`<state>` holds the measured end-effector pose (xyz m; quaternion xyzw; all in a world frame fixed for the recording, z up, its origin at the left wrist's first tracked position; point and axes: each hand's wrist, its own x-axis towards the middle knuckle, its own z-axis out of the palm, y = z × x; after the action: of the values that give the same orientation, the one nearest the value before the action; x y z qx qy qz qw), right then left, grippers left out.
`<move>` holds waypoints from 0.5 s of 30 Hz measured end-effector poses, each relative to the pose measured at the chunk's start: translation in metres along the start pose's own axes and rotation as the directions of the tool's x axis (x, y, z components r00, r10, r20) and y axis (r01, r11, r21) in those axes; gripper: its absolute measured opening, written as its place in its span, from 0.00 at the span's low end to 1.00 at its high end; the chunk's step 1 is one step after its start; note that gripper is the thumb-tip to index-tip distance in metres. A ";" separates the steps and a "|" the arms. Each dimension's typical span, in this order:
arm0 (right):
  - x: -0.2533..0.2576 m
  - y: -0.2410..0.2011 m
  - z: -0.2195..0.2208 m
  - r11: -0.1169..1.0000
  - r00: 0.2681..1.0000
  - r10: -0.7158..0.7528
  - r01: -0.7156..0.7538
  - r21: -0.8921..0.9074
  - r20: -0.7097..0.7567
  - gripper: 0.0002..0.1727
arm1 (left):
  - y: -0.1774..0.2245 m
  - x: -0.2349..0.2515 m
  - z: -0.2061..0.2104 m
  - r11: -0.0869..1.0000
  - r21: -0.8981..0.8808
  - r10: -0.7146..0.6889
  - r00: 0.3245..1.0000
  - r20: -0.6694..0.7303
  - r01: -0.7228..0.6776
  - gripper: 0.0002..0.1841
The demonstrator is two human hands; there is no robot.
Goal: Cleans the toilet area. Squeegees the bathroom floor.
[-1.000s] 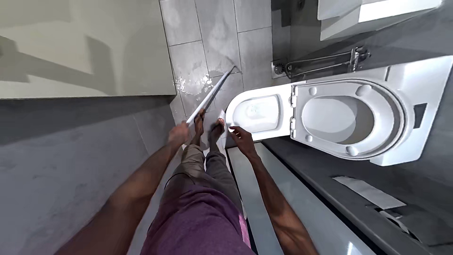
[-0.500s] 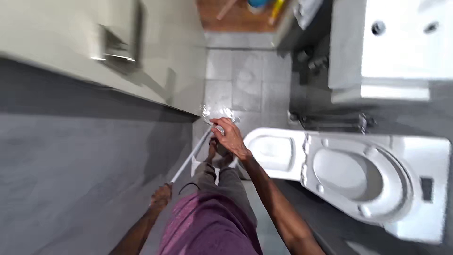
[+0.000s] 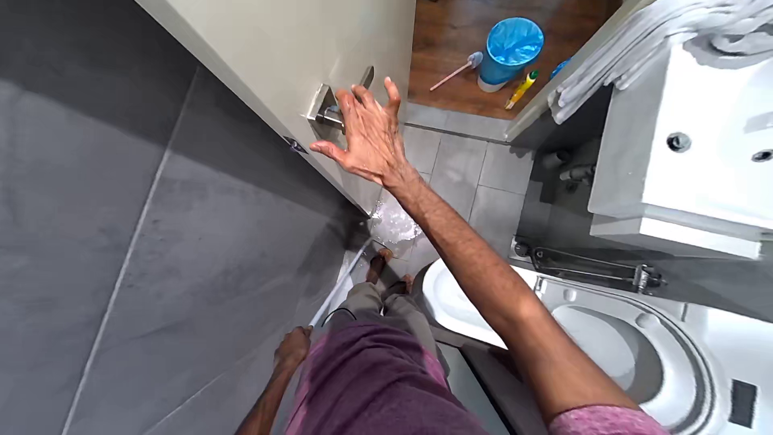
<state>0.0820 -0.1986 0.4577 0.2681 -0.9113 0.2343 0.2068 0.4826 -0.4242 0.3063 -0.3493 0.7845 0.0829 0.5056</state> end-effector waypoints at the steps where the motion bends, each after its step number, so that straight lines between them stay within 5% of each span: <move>1: -0.002 0.005 -0.006 1.000 1.000 -0.012 0.012 0.000 0.012 0.56 | -0.001 0.000 -0.003 1.000 -0.002 0.004 1.000 -0.005 -0.004 0.31; 7: -0.038 0.052 -0.055 0.999 0.999 0.038 -0.038 -0.015 0.018 0.49 | -0.004 0.008 -0.039 1.000 -0.017 0.005 0.997 -0.071 -0.007 0.32; 12: -0.081 0.097 -0.122 0.925 0.924 0.379 -0.379 0.017 -0.040 0.32 | 0.026 0.025 -0.061 0.994 0.006 0.112 0.988 -0.106 -0.112 0.32; 15: -0.103 0.117 -0.165 0.887 0.887 0.403 -0.319 0.333 -0.223 0.32 | 0.062 0.047 -0.070 0.984 0.005 0.176 0.974 -0.140 -0.177 0.31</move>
<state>0.1345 0.0181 0.5020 0.0824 -0.8618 0.4349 0.2476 0.3808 -0.4339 0.2860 -0.2850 0.8456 0.1056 0.4389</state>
